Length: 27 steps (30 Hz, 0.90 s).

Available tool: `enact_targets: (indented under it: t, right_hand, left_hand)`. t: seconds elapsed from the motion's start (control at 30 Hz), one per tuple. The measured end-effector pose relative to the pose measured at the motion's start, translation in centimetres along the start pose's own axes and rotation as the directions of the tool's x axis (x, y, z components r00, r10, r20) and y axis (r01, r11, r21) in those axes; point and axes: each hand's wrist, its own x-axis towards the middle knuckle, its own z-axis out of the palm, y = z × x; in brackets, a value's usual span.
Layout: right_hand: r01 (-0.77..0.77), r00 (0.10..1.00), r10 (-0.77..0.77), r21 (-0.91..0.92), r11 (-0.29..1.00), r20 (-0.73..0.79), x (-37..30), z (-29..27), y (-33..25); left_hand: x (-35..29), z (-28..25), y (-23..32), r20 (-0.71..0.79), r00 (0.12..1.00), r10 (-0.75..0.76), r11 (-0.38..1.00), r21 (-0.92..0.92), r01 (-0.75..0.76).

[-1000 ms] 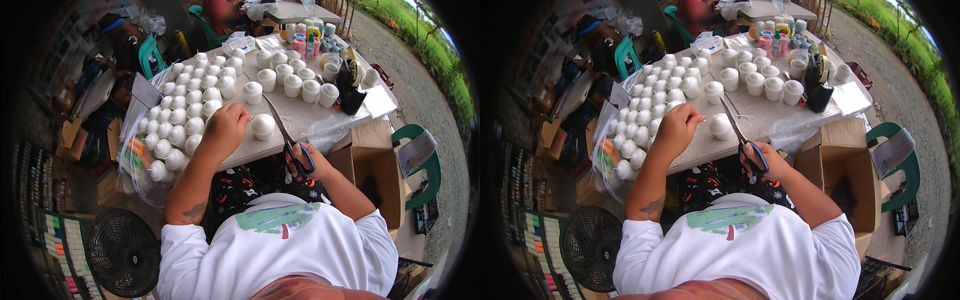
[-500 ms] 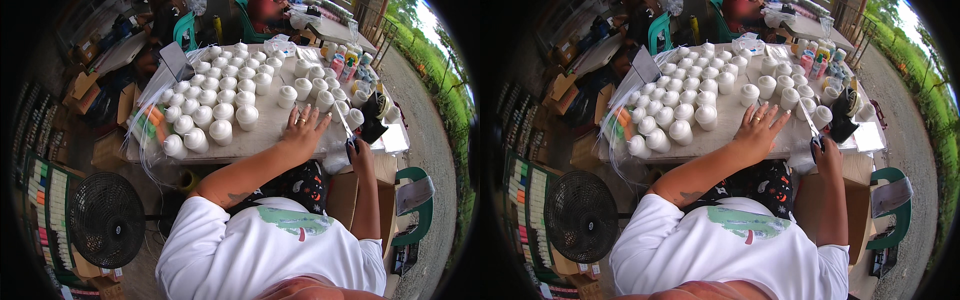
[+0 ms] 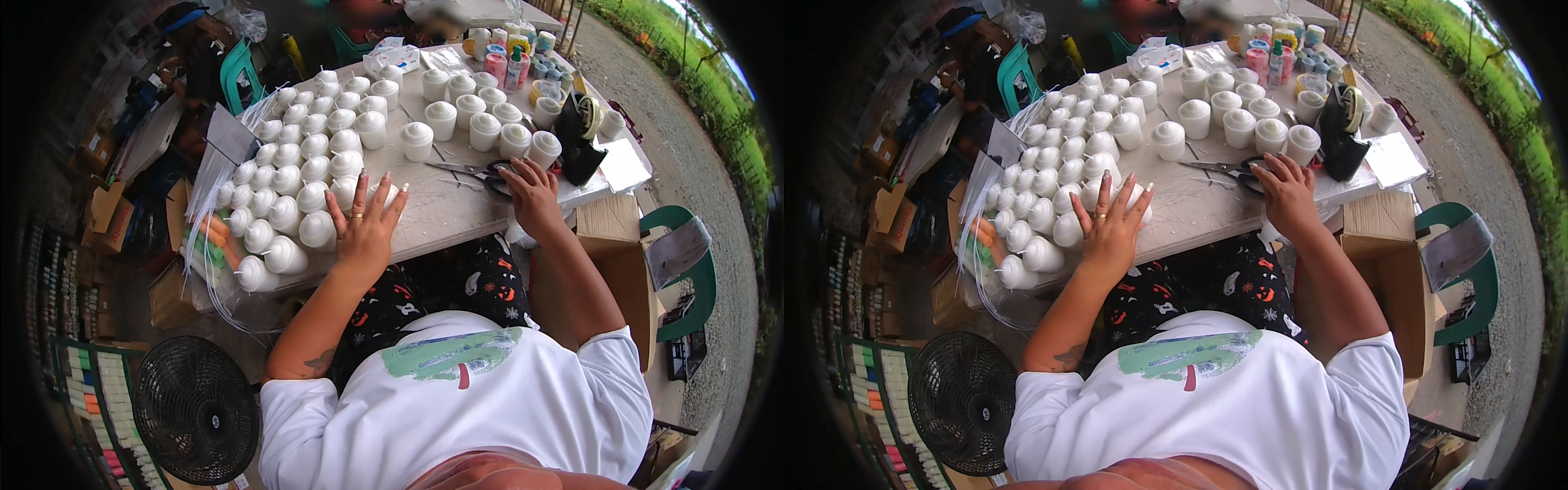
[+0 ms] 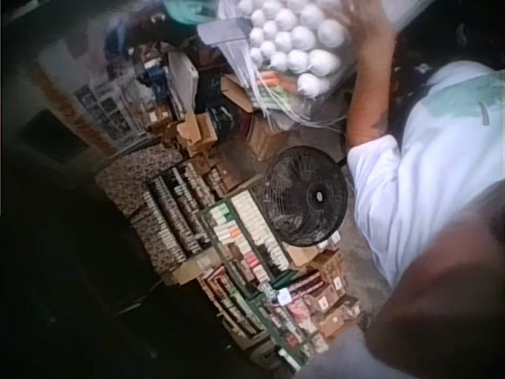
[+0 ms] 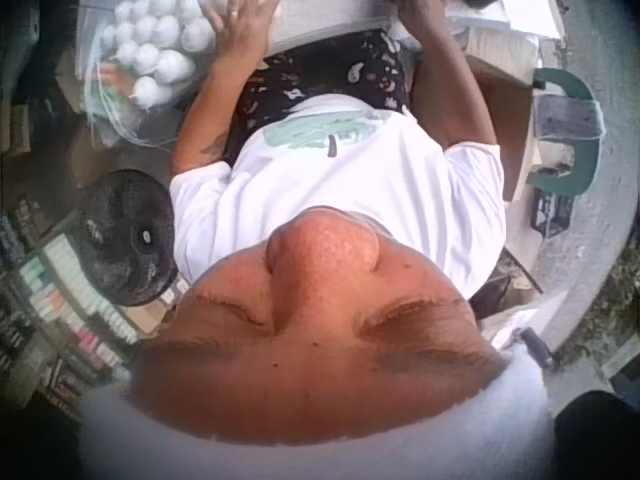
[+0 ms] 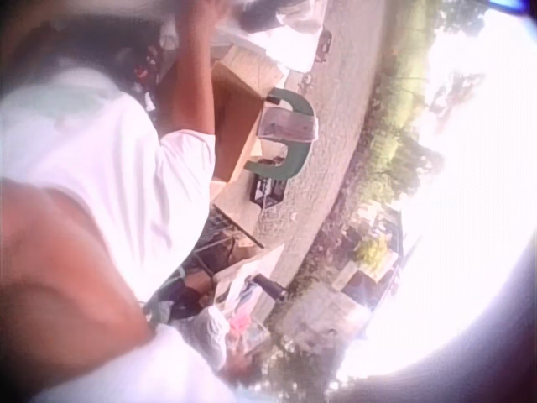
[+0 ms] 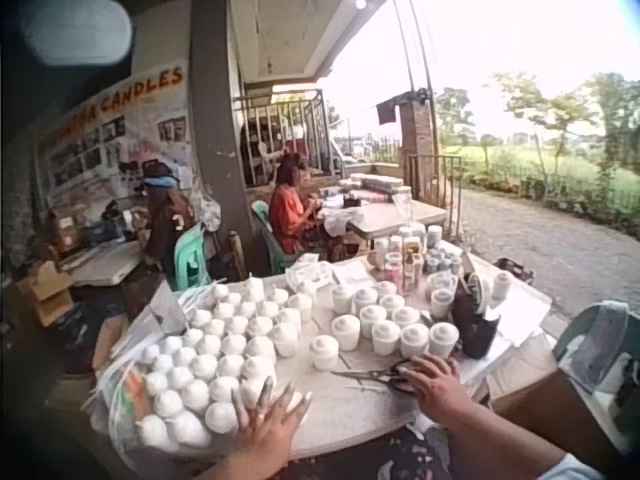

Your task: The person inserts wicks into white candle bodies and trims the excess wick using scissors. They handle each candle one at a time, placing finished units on the table.

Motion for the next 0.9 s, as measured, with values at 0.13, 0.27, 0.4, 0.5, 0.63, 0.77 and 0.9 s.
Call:
enact_targets:
  t: [0.13,0.27,0.4,0.5,0.63,0.77,0.9]
  right_hand:
    - [-0.044,0.999,0.045,0.078,0.996,-0.013,-2.5,-2.5,-1.2]
    - [-0.108,0.994,0.104,0.08,0.991,0.044,-6.1,-4.1,-0.9]
    - [-0.143,0.984,0.159,0.175,0.974,-0.076,-7.0,-5.6,2.1]
    - [-0.244,0.97,0.238,0.296,0.924,0.057,-5.3,-6.3,2.7]
    - [-0.265,0.661,-0.036,0.278,0.923,0.749,-5.3,-4.5,-0.6]
    - [-0.224,0.709,0.003,0.222,0.949,0.705,-7.2,-3.5,-2.1]
    - [-0.393,0.874,0.235,0.335,0.857,0.425,-6.0,-4.6,-0.6]
  left_hand:
    - [0.7,0.9,-0.6,0.01,1.0,-0.024,0.998,0.067,0.024]
    - [1.2,1.5,0.1,-0.066,0.997,-0.041,0.97,-0.24,0.024]
    - [0.8,1.9,1.9,-0.311,0.95,0.007,0.938,-0.327,-0.113]
    - [1.0,2.5,2.2,-0.318,0.921,0.225,0.846,-0.405,-0.347]
    - [2.5,2.4,4.9,0.012,0.986,0.169,0.741,-0.661,-0.119]
    - [4.4,4.7,6.5,0.257,0.964,0.068,0.952,-0.304,0.014]
    - [8.7,4.3,9.6,0.564,0.823,-0.074,0.974,-0.139,0.182]
